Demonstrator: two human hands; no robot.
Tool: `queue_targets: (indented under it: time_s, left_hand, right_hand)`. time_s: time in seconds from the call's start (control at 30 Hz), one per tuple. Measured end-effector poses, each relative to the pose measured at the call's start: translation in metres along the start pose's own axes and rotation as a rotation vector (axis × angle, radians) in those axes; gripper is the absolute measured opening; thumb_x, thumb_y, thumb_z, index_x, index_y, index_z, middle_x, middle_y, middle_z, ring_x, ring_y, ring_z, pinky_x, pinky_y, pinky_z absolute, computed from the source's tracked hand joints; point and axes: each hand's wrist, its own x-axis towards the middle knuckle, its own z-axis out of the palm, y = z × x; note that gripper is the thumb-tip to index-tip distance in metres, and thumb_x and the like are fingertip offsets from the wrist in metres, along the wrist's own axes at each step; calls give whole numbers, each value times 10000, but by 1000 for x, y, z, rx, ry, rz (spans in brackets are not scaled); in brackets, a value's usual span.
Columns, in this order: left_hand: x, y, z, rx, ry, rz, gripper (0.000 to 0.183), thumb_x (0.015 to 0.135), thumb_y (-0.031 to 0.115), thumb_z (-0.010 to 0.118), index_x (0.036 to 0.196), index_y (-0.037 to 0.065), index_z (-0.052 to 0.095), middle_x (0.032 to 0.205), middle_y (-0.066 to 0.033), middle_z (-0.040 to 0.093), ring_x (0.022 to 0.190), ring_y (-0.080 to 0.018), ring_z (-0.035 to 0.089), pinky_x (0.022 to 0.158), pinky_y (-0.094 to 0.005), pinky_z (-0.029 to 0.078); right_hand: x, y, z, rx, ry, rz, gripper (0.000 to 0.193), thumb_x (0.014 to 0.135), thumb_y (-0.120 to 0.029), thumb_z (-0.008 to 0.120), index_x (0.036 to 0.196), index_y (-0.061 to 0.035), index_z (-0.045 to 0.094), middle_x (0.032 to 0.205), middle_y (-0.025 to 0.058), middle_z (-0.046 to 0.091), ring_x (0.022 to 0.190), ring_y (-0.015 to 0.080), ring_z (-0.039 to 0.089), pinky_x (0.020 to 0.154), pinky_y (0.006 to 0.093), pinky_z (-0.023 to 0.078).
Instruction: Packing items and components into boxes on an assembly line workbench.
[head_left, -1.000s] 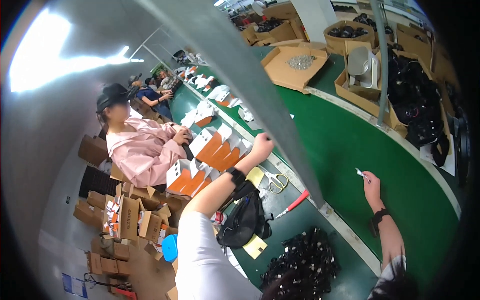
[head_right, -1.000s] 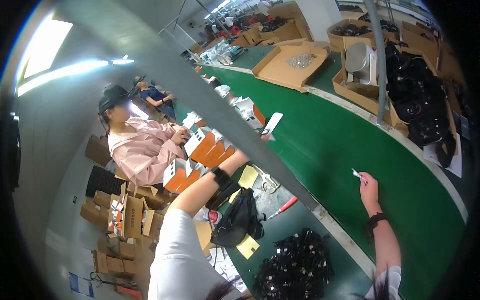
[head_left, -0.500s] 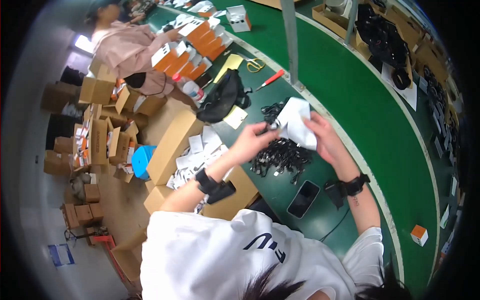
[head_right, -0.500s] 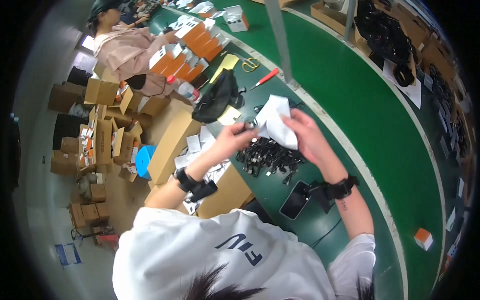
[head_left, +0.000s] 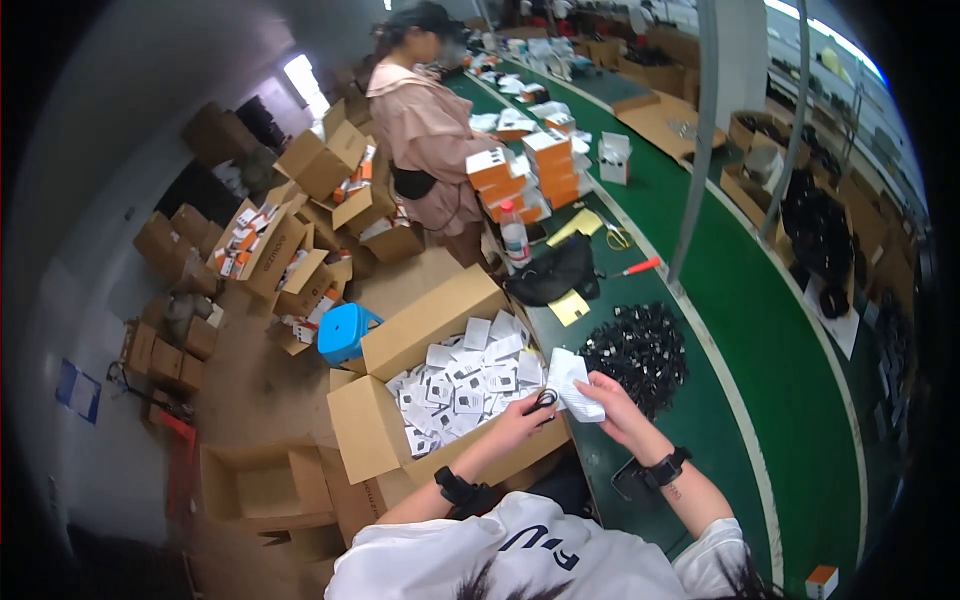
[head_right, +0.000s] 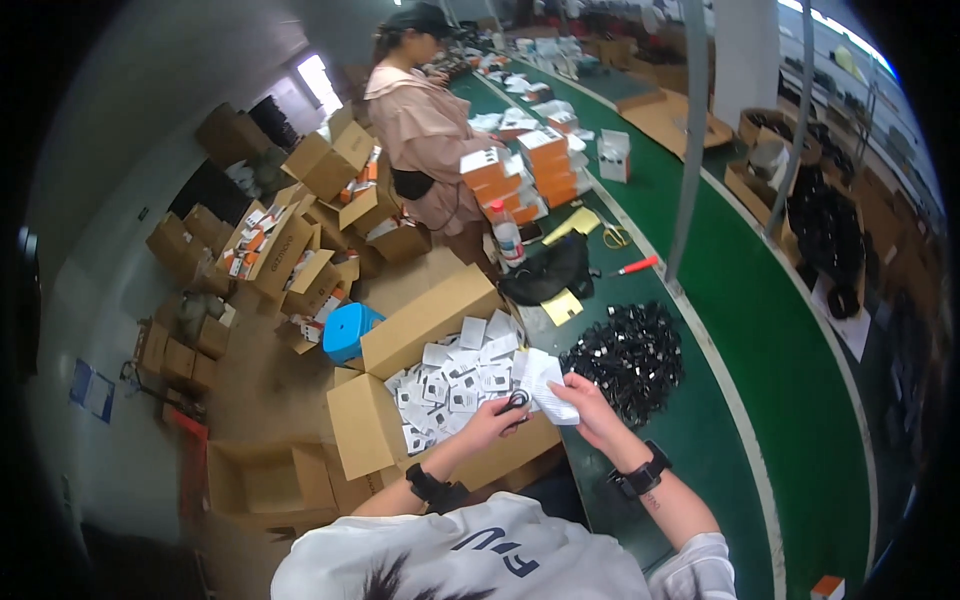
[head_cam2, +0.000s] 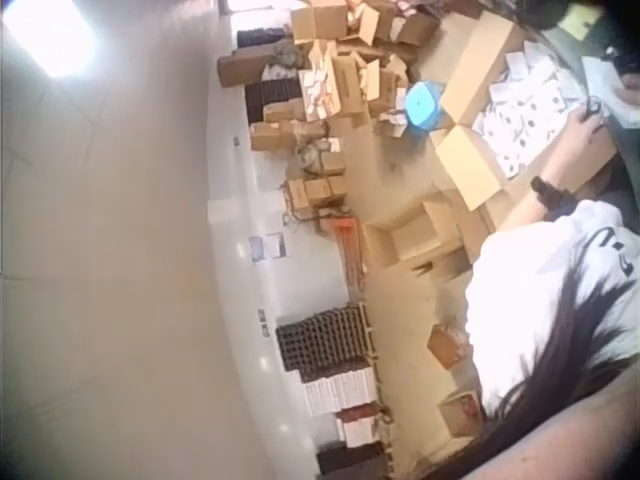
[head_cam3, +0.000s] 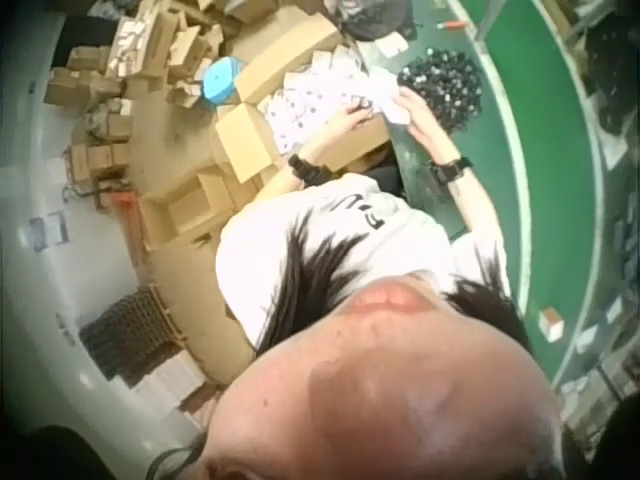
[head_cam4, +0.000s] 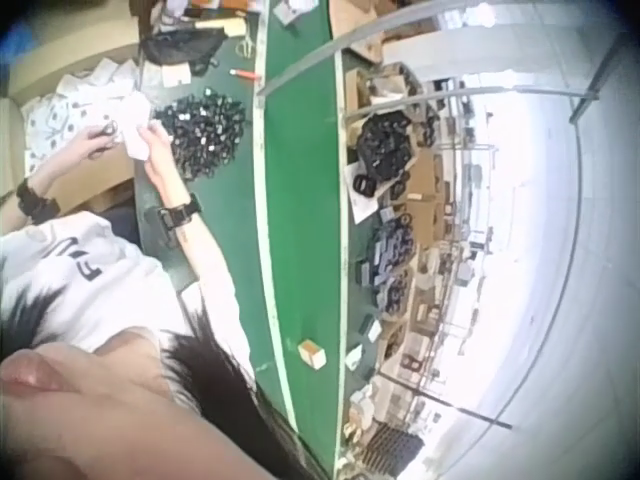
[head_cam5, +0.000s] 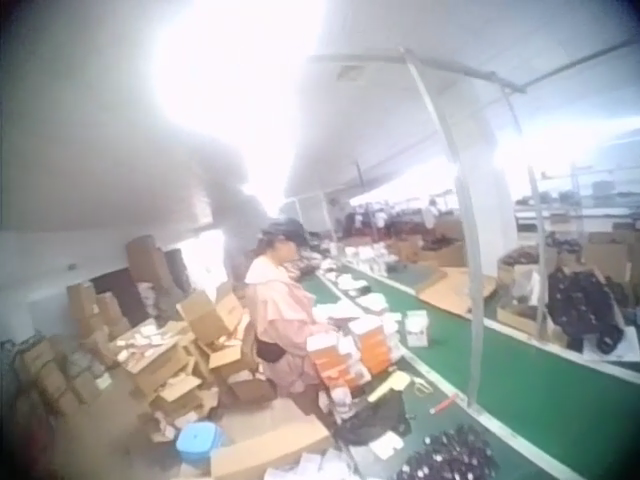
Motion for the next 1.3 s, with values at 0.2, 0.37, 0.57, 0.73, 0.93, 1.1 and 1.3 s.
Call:
queue_targets:
  time_s: [0.2,0.37,0.57,0.73,0.93,1.1,1.3]
  left_hand:
    - [-13,-10,0,174,290,335,359,715,232,740,931,-10,585,763,-2,568,705,-71,493,656,-231,428]
    - [-7,-10,2,313,427,436,266,741,205,712,850,-5,592,715,-9,572,663,-61,490,606,-218,414]
    - [3,-15,2,116,425,340,204,785,223,673,741,39,596,625,51,519,540,-29,418,473,-205,328]
    - [45,-20,-54,-60,544,-9,247,742,275,706,726,84,550,575,46,473,443,-56,415,390,-207,291]
    - [120,-147,-217,192,914,26,335,699,311,714,622,38,536,543,-27,508,418,-137,440,382,-302,338]
    - [138,-219,-278,175,1219,-343,408,703,413,703,715,27,572,564,-45,505,425,-171,438,381,-330,327]
    - [139,-122,-119,-146,264,-365,375,878,456,451,926,106,578,663,33,450,544,-84,426,462,-226,331]
  right_hand:
    - [7,13,17,-173,-23,-78,90,840,-84,596,814,-62,513,797,22,597,704,62,562,616,203,445]
    - [10,15,23,-253,50,-172,100,841,-103,602,799,-59,522,776,9,598,700,46,542,604,185,418]
    - [7,25,22,-440,63,-206,111,874,-192,573,871,-81,572,769,-53,551,665,20,477,575,186,372]
    - [3,15,-19,-353,125,-42,241,915,-263,482,1024,-50,515,964,77,591,868,157,593,745,285,498]
    - [-32,4,-62,-357,300,9,182,900,-201,504,976,-37,532,934,83,608,814,145,597,707,258,494]
    - [-61,7,-75,-341,424,135,176,890,-191,521,976,-38,530,924,70,607,805,122,592,702,240,492]
    - [-72,27,-86,-365,383,205,257,888,-192,517,1091,-34,494,1017,93,580,856,146,589,739,254,491]
